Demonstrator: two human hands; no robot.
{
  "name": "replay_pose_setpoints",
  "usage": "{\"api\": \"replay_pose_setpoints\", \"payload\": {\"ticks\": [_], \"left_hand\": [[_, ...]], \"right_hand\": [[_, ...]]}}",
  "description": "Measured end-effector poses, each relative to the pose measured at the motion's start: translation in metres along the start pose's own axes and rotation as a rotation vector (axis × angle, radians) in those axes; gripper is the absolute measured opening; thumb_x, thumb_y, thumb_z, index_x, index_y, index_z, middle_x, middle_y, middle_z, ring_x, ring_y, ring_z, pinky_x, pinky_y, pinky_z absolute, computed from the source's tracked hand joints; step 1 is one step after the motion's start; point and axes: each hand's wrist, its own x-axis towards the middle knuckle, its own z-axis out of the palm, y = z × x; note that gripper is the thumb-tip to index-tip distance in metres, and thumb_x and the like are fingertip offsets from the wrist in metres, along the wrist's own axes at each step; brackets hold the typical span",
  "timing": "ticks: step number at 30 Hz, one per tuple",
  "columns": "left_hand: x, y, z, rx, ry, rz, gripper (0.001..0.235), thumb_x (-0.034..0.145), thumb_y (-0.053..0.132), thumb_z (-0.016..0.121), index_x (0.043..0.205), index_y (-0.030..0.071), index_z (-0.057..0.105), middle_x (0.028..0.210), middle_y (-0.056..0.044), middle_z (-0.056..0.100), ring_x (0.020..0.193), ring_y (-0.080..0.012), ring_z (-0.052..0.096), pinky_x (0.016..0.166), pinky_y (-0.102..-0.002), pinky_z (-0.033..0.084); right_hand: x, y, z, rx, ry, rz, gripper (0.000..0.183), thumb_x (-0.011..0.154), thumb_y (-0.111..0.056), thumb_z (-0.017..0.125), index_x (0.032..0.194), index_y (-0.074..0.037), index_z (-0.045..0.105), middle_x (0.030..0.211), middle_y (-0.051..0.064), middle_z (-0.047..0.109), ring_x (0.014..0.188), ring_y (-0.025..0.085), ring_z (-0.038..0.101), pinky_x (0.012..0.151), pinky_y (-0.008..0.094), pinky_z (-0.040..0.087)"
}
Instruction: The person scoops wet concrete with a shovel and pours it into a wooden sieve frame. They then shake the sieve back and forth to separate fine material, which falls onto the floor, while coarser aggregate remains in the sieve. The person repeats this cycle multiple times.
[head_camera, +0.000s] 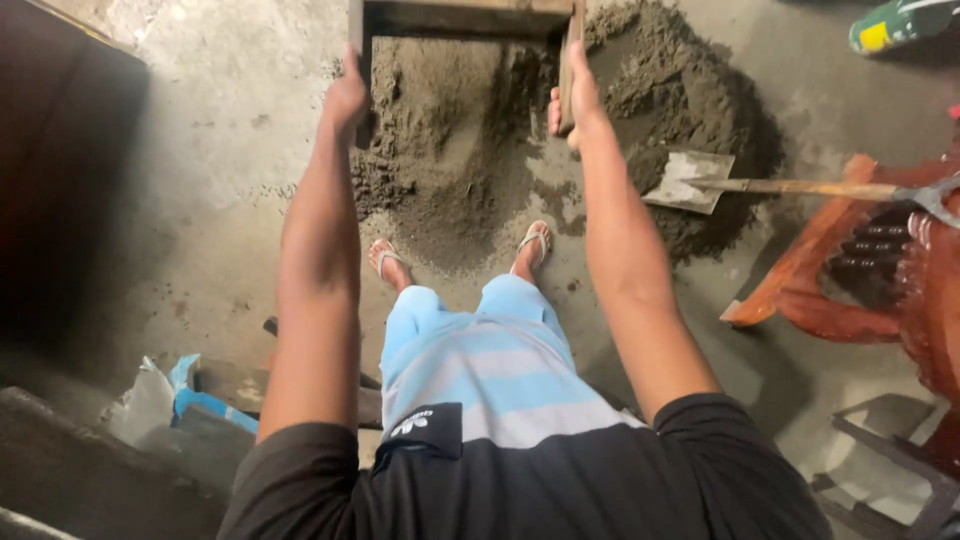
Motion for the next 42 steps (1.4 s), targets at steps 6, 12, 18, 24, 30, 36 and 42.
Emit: {"api": "replay_pose_setpoints", "payload": {"ticks": [6,12,18,24,30,36,42], "left_hand": [[0.061,-0.224,0.098,-0.032,0.014,0.134,0.06,0.113,0.037,0.028,0.166,0.01,0.017,0.132,-0.034,0.06,0.121,-0.0494,0.063,0.106,-0.059,0.046],[0.08,-0.333,0.148,0.275,0.1,0.252,0.077,0.092,0.011,0.058,0.161,0.0,0.026,0.133,-0.027,0.062,0.12,-0.0463,0.062,0.105,-0.061,0.05],[0.119,-0.154,0.072,0.072,0.021,0.088,0.063,0.109,0.042,0.022,0.166,0.018,0.008,0.14,-0.037,0.055,0.135,-0.0527,0.052,0.119,-0.061,0.036],[0.131,-0.055,0.02,-0.117,0.11,-0.114,0.112,0.084,0.081,0.01,0.136,-0.004,0.061,0.142,-0.025,0.059,0.13,-0.0319,0.061,0.108,-0.038,0.046],[0.132,-0.282,0.125,0.045,-0.019,0.196,0.064,0.108,0.022,0.031,0.168,0.017,0.007,0.154,-0.04,0.041,0.145,-0.0539,0.04,0.123,-0.06,0.029],[0.092,-0.316,0.156,0.226,0.123,0.242,0.089,0.09,0.007,0.067,0.163,-0.003,0.018,0.146,-0.046,0.045,0.132,-0.0588,0.05,0.111,-0.067,0.041],[0.133,-0.155,0.073,-0.272,0.038,-0.076,0.093,0.102,0.084,0.018,0.159,0.013,0.042,0.14,-0.029,0.058,0.125,-0.0416,0.062,0.105,-0.056,0.045]], "right_hand": [[-0.04,0.163,-0.03,-0.105,0.076,-0.122,0.092,0.084,-0.094,0.036,0.048,-0.013,0.059,0.038,0.01,0.049,0.042,0.025,0.058,0.057,0.034,0.05],[-0.011,0.253,-0.06,-0.036,0.011,-0.086,0.084,0.094,-0.083,0.04,0.061,-0.01,0.063,0.044,0.012,0.055,0.038,0.024,0.059,0.048,0.034,0.051],[0.022,0.104,-0.023,-0.054,-0.057,-0.161,0.088,0.096,-0.078,0.047,0.107,0.007,0.068,0.055,0.018,0.059,0.038,0.022,0.057,0.047,0.039,0.057],[-0.042,-0.045,0.0,-0.125,-0.055,-0.046,0.071,0.083,-0.077,0.04,0.069,-0.009,0.052,0.049,0.006,0.043,0.04,0.02,0.042,0.051,0.037,0.044],[-0.01,0.184,-0.044,-0.349,-0.008,-0.151,0.09,0.093,-0.091,0.017,0.064,-0.019,0.062,0.051,0.006,0.059,0.048,0.019,0.055,0.059,0.038,0.047],[-0.048,0.215,-0.059,-0.097,0.039,-0.049,0.083,0.094,-0.083,0.044,0.058,-0.01,0.06,0.046,0.009,0.056,0.044,0.022,0.057,0.049,0.035,0.049],[0.035,0.117,-0.031,-0.17,-0.018,-0.039,0.098,0.093,-0.089,0.035,0.13,-0.004,0.067,0.053,0.015,0.058,0.047,0.027,0.058,0.054,0.049,0.056]]}}
